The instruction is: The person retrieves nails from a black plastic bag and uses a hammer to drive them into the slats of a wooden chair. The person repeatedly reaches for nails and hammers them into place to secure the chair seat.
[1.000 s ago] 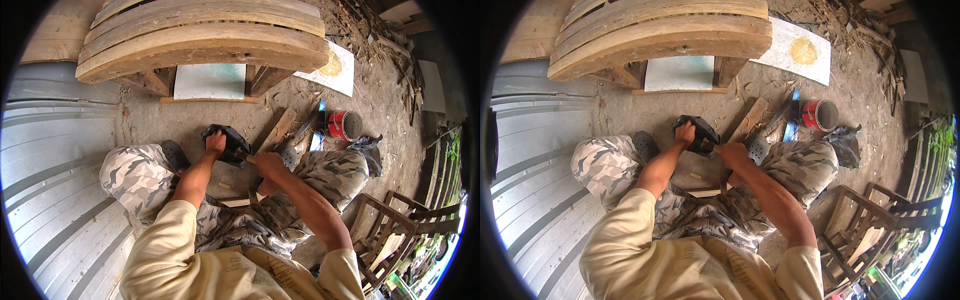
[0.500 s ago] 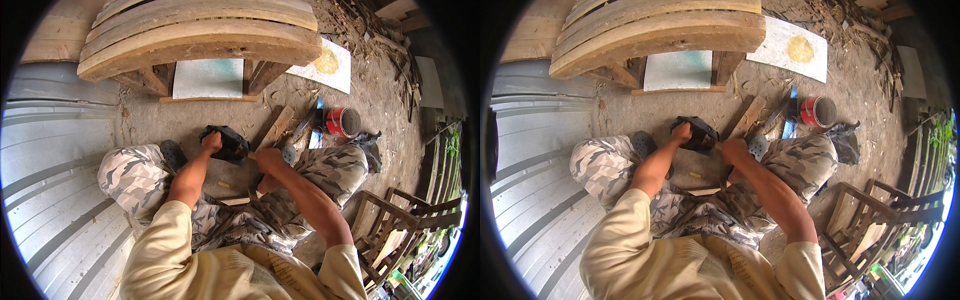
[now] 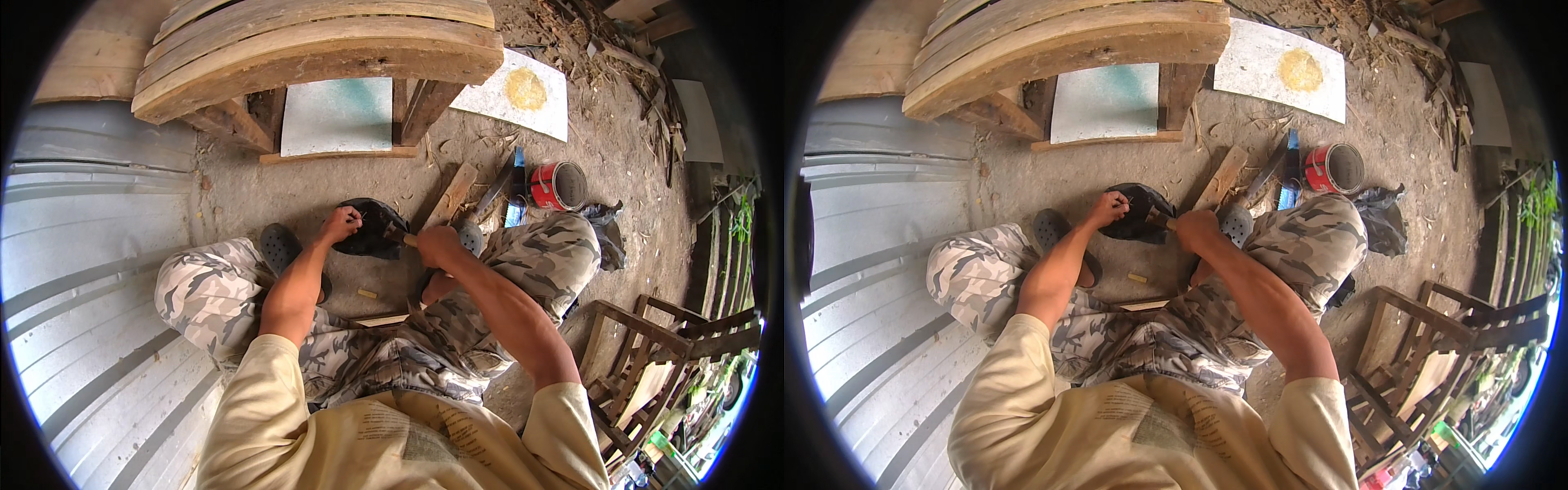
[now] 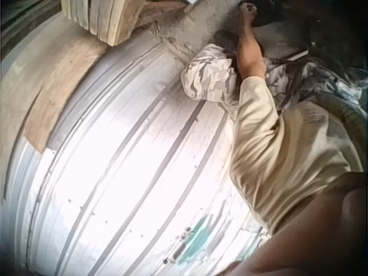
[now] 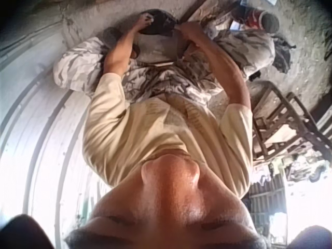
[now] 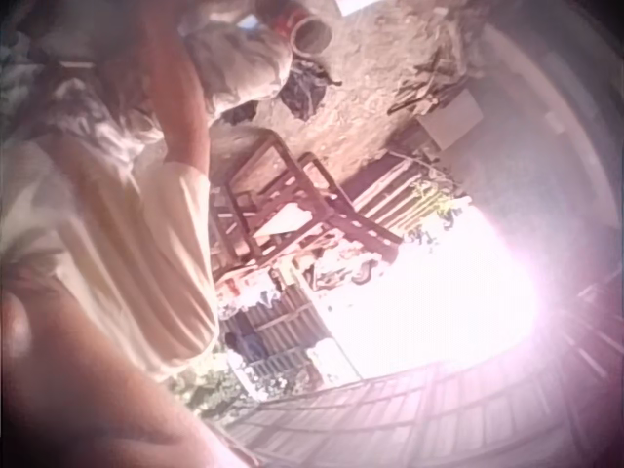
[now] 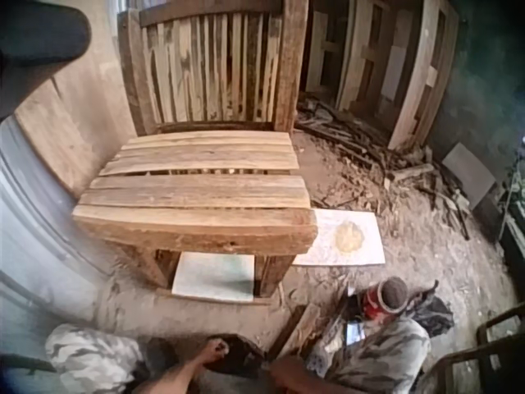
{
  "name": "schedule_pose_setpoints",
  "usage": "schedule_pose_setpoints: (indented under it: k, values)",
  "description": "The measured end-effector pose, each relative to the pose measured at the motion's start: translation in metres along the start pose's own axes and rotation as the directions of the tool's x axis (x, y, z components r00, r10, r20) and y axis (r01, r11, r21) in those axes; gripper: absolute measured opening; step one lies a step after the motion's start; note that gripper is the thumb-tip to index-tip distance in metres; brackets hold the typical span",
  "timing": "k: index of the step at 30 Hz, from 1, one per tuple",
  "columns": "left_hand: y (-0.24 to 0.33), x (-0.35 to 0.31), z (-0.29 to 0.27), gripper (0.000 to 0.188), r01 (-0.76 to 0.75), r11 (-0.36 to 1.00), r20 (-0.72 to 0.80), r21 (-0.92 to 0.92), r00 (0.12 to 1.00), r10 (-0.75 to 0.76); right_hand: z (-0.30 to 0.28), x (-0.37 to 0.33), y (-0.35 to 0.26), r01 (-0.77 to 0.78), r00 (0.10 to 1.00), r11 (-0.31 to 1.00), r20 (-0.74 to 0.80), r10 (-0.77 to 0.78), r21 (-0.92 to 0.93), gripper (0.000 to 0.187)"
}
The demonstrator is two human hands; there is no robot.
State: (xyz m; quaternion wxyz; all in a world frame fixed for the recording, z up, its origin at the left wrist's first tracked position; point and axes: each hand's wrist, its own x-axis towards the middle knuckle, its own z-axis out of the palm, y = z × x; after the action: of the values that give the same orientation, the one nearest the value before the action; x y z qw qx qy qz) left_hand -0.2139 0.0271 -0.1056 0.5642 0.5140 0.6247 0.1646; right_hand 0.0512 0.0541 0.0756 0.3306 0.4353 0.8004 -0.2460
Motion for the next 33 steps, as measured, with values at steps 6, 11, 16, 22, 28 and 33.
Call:
schedule_pose_setpoints:
  k: [6,11,16,22,28,33]
  values:
    - [0.002,-0.001,-0.003,0.025,0.076,0.974,0.054,-0.215,0.996,-0.066,0.001,0.002,0.003,0.014,1.0,1.0,0.027,-0.014,-0.01,0.025]
    - [0.009,-0.004,-0.003,0.026,0.101,0.971,0.06,-0.218,0.994,-0.09,0.007,0.003,0.008,-0.009,1.0,1.0,0.02,0.009,-0.007,0.026]
    - [0.011,-0.005,0.0,0.023,0.118,0.975,0.019,-0.187,0.993,-0.116,0.01,0.003,0.01,-0.011,1.0,1.0,0.018,0.011,0.004,0.024]
    - [0.006,-0.001,0.008,0.018,0.133,0.99,-0.067,0.036,0.989,-0.131,0.018,0.004,0.014,-0.043,0.999,0.999,0.013,0.043,0.023,0.022]
    - [-0.007,0.011,0.018,0.021,0.193,0.981,-0.052,-0.021,0.98,-0.194,0.015,-0.004,0.015,-0.027,1.0,1.0,-0.003,0.027,0.006,0.024]
    - [-0.007,0.017,0.018,0.032,0.294,0.92,0.051,-0.258,0.955,-0.291,0.01,-0.007,0.015,-0.007,1.0,1.0,0.006,0.007,0.013,0.024]
